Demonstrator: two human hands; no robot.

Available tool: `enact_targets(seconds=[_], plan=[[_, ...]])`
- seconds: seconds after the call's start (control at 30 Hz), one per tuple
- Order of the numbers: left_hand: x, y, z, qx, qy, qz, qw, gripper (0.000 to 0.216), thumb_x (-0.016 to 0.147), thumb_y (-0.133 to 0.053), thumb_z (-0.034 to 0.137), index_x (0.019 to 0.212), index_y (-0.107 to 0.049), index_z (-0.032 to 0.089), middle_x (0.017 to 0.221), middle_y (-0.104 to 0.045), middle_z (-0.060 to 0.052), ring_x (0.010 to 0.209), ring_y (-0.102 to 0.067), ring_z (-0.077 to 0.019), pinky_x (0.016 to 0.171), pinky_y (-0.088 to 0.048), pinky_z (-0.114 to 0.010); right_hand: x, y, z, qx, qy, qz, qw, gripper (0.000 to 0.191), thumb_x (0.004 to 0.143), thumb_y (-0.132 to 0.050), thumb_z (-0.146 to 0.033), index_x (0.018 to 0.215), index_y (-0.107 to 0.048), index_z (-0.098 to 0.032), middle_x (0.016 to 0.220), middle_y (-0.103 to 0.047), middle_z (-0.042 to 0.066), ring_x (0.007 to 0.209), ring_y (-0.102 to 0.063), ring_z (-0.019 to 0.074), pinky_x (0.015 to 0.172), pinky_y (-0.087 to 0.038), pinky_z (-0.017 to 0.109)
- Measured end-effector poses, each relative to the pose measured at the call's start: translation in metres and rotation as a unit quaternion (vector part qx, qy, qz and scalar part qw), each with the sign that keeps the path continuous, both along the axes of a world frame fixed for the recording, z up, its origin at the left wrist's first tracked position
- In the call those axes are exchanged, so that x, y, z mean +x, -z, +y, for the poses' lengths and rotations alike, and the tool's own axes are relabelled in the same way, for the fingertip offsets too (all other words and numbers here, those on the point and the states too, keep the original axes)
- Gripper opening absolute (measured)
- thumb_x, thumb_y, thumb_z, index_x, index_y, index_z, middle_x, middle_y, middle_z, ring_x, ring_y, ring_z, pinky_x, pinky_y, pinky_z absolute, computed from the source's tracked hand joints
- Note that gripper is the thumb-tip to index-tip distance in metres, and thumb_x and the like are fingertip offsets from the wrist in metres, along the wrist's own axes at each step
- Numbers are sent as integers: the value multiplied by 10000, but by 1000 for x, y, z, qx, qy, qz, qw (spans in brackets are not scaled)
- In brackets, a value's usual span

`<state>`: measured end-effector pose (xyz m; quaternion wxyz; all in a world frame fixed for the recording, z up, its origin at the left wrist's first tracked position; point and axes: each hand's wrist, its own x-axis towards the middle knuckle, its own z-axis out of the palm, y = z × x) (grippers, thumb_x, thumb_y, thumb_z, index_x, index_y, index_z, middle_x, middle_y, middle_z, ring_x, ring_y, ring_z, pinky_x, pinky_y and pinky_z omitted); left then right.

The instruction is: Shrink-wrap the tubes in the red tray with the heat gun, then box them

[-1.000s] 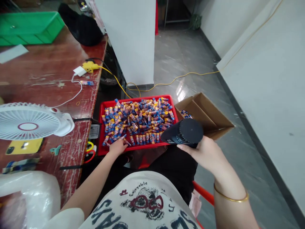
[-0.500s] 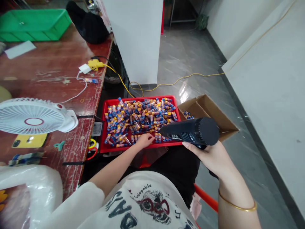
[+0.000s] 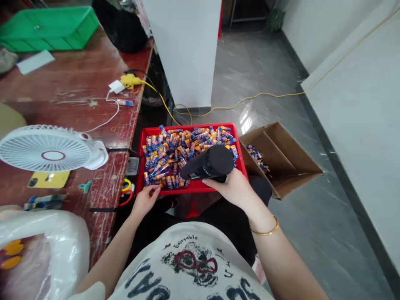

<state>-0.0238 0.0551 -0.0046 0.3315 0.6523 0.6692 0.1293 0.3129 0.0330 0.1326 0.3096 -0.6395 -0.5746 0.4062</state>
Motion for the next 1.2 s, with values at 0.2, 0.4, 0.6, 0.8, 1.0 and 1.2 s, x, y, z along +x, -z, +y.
enact_targets(seconds=[0.2, 0.4, 0.6, 0.8, 1.0, 1.2], plan=[[1, -14, -16, 64, -4, 6, 998, 295, 869, -508, 433, 756, -634, 191, 671, -649, -14, 580, -577, -152, 607, -455, -270, 15, -8, -5, -39, -6, -113, 993, 443, 706, -751, -400, 1104, -667, -224, 1094, -713, 70, 1047, -644, 339, 960, -503, 496], [27, -27, -36, 138, 66, -4, 988, 324, 943, -401, 339, 740, -587, 168, 681, -614, -47, 638, -562, -161, 657, -447, -293, -4, -48, 32, 18, -95, 9, 995, 429, 715, -750, -355, 1100, -660, -187, 1136, -699, 51, 1068, -639, 281, 1018, -489, 447], [143, 9, -40, 97, 428, -125, 890, 258, 897, -479, 293, 1081, -637, 206, 1095, -685, -51, 1028, -615, -155, 924, -473, -259, 7, -73, 57, 4, -129, -23, 991, 437, 679, -770, -336, 1079, -667, -194, 1110, -707, 36, 1046, -650, 270, 969, -535, 430], [240, 52, 17, 30, 595, -124, 794, 602, 901, -463, 462, 1362, -471, 74, 1494, -386, -143, 1427, -246, -259, 1179, -196, -386, 73, -91, -10, 22, 148, -155, 977, 455, 638, -761, -499, 977, -669, -211, 1015, -729, 58, 939, -682, 309, 866, -581, 488], [197, 67, 50, -61, 615, -76, 783, 845, 827, -455, 652, 1424, -381, 60, 1551, -215, -163, 1449, -156, -291, 1183, -138, -420, 95, -102, -85, -75, 276, -234, 929, 328, 612, -712, -605, 725, -669, -300, 765, -739, 35, 759, -700, 335, 601, -627, 429], [124, 39, 29, -77, 490, -56, 866, 768, 809, -474, 671, 1430, -397, 225, 1469, -429, -106, 1315, -444, -303, 1026, -412, -411, 80, -60, -68, -102, 198, -116, 968, 434, 613, -758, -550, 907, -692, -237, 942, -747, 43, 911, -691, 342, 807, -611, 474]])
